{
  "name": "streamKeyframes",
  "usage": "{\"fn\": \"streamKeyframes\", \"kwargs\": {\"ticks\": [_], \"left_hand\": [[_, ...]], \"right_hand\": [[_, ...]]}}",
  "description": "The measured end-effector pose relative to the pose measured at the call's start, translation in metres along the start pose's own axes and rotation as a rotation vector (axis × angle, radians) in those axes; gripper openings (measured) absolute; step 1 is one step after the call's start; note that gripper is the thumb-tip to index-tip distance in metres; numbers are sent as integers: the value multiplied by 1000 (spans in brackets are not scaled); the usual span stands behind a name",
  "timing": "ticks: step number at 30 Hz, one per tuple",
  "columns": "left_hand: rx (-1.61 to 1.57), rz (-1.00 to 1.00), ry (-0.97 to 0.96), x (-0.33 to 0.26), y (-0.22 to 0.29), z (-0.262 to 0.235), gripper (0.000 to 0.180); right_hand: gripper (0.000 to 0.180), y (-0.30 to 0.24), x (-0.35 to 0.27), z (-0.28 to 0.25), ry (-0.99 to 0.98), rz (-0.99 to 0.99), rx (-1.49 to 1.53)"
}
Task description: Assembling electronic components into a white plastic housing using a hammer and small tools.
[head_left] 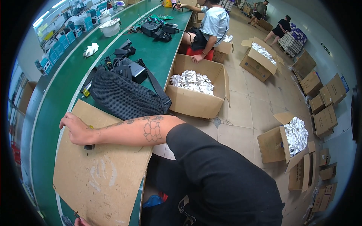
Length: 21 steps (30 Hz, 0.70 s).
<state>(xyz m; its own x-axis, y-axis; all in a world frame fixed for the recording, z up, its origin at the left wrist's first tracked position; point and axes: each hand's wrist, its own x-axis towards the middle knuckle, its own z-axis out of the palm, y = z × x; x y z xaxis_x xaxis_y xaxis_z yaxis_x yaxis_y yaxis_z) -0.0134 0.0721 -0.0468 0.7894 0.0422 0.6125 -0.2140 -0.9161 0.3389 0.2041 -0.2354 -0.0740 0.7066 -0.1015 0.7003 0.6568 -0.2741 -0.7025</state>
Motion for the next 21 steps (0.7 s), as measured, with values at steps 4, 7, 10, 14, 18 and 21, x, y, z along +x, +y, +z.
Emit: {"fn": "streamKeyframes", "kwargs": {"ticks": [4,7,10,14,18,21], "left_hand": [[-26,-11,8,-1,-1,1,19],[-38,-5,12,-1,-2,1,19],[-32,-13,5,-1,0,1,19],[-16,-2,6,-4,-2,-2,19],[-32,9,6,0,-3,2,20],[-52,-11,0,0,-4,3,20]], "right_hand": [[37,0,0,0,-11,19,11],[36,-1,-1,-1,-14,20,13],[36,0,-1,-1,-23,30,17],[35,-1,-2,5,-28,31,18],[35,0,1,-1,-22,30,12],[35,1,1,0,-22,27,16]]}}
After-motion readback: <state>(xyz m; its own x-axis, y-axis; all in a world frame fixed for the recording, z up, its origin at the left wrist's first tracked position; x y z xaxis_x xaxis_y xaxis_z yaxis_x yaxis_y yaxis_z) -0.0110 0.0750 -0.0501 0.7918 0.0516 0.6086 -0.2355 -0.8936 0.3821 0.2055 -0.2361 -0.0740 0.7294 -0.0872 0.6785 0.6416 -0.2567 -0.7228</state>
